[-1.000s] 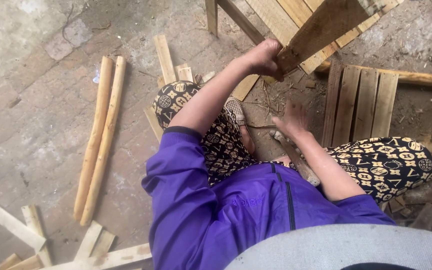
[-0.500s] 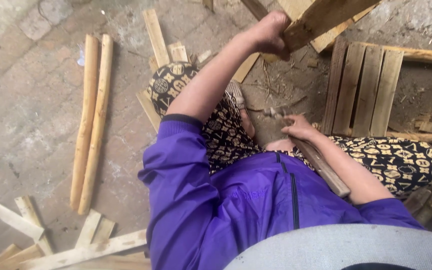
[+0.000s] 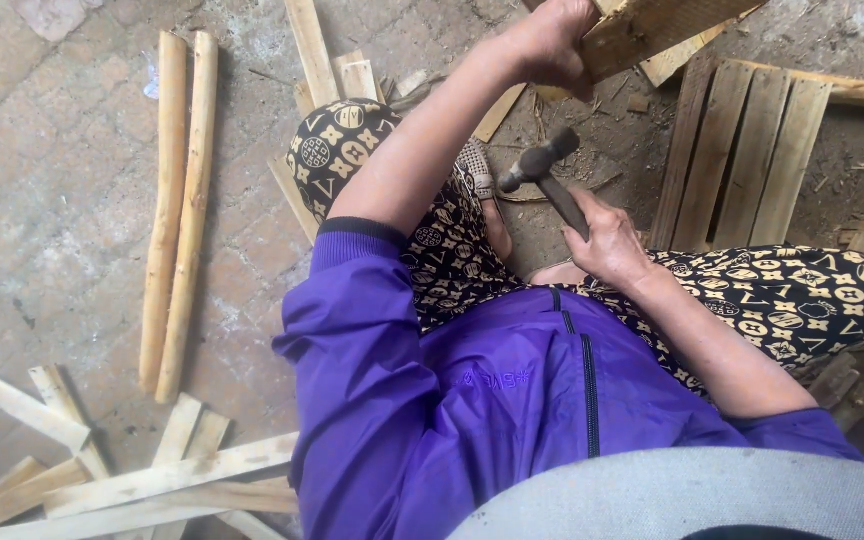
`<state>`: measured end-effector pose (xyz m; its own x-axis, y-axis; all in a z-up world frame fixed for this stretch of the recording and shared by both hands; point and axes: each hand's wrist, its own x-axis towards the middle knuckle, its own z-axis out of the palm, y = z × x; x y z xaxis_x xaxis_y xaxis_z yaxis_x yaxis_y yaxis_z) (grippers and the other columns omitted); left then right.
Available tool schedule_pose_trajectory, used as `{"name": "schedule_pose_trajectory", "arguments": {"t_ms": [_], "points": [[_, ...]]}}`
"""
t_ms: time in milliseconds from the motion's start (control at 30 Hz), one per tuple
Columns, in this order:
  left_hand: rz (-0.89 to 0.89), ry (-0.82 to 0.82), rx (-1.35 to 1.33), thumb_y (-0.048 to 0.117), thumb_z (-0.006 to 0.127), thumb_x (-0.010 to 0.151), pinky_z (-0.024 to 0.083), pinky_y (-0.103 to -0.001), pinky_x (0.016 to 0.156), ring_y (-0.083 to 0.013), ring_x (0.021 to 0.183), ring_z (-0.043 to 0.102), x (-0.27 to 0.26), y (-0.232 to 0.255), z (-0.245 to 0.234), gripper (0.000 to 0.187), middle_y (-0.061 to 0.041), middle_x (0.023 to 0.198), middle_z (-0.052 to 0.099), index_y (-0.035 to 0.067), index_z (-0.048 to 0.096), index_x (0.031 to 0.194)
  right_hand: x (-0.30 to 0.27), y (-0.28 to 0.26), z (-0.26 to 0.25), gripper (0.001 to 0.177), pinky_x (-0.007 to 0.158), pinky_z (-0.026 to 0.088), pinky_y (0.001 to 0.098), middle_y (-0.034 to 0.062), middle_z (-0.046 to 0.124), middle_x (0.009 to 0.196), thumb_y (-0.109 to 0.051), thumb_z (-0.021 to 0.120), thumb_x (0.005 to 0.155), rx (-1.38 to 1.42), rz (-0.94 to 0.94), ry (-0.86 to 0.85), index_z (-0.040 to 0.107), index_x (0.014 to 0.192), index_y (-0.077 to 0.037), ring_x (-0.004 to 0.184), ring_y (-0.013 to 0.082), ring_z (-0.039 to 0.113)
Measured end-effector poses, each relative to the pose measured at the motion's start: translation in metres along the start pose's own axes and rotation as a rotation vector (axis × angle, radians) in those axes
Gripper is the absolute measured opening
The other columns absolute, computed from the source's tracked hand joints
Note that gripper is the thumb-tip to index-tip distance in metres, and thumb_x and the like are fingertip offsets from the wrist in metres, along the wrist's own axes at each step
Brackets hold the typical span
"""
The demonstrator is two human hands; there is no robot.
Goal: Hammering nails into wooden planks to assemble a structure, likely a crate or small furniture item.
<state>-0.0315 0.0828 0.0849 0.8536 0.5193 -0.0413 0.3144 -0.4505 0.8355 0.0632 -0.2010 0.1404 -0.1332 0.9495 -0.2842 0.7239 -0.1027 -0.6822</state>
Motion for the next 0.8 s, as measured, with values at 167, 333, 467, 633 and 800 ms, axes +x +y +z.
{"name": "schedule_pose_trajectory", "arguments": {"t_ms": [167, 333, 467, 633, 800], "points": [[0.046, 0.009, 0.026, 0.029, 0.096, 0.046, 0.054, -0.029, 0.055, -0.0099, 0.072, 0.067, 0.002, 0.004, -0.002, 0.041, 0.009, 0.076, 0.070, 0.022, 0.074, 0.080, 0.010, -0.007, -0.007, 0.055, 0.096, 0.058, 0.0462, 0.0316, 0.064, 0.125, 0.005, 0.062, 0.088, -0.017, -0.201, 0.054, 0.048, 0.140, 0.014, 0.103, 0.0424, 0.069], [0.017, -0.022, 0.030, 0.029, 0.094, 0.050, 0.049, -0.029, 0.049, -0.0081, 0.065, 0.064, 0.000, 0.005, -0.003, 0.035, 0.009, 0.070, 0.067, 0.021, 0.070, 0.074, 0.029, -0.024, -0.018, 0.041, 0.078, 0.061, 0.0483, 0.0269, 0.066, 0.107, -0.001, 0.062, 0.094, -0.083, -0.214, -0.066, 0.052, 0.132, 0.007, 0.087, 0.0420, 0.069], [0.143, 0.015, -0.060, 0.019, 0.087, 0.053, 0.049, -0.024, 0.048, -0.0054, 0.065, 0.063, -0.006, 0.008, -0.007, 0.028, 0.010, 0.072, 0.065, 0.018, 0.065, 0.070, 0.044, -0.040, -0.027, 0.042, 0.064, 0.060, 0.0592, 0.0186, 0.067, 0.107, -0.024, 0.061, 0.099, -0.291, -0.159, -0.214, 0.048, 0.136, -0.010, 0.081, 0.0435, 0.068], [0.057, -0.011, 0.000, 0.025, 0.090, 0.051, 0.051, -0.027, 0.052, -0.0072, 0.068, 0.064, -0.004, 0.007, -0.006, 0.034, 0.009, 0.073, 0.064, 0.018, 0.069, 0.077, 0.056, -0.025, -0.042, 0.036, 0.049, 0.055, 0.0446, 0.0127, 0.060, 0.090, -0.020, 0.055, 0.102, -0.318, -0.104, -0.276, 0.044, 0.136, -0.014, 0.064, 0.0301, 0.059], [0.061, -0.015, -0.030, 0.023, 0.092, 0.052, 0.049, -0.026, 0.048, -0.0046, 0.061, 0.062, 0.005, 0.011, -0.001, 0.030, 0.011, 0.066, 0.064, 0.021, 0.069, 0.071, 0.056, -0.008, -0.046, 0.027, 0.052, 0.048, 0.0559, 0.0207, 0.061, 0.079, -0.013, 0.061, 0.099, -0.356, -0.099, -0.091, 0.045, 0.120, -0.006, 0.058, 0.0455, 0.060]]}}
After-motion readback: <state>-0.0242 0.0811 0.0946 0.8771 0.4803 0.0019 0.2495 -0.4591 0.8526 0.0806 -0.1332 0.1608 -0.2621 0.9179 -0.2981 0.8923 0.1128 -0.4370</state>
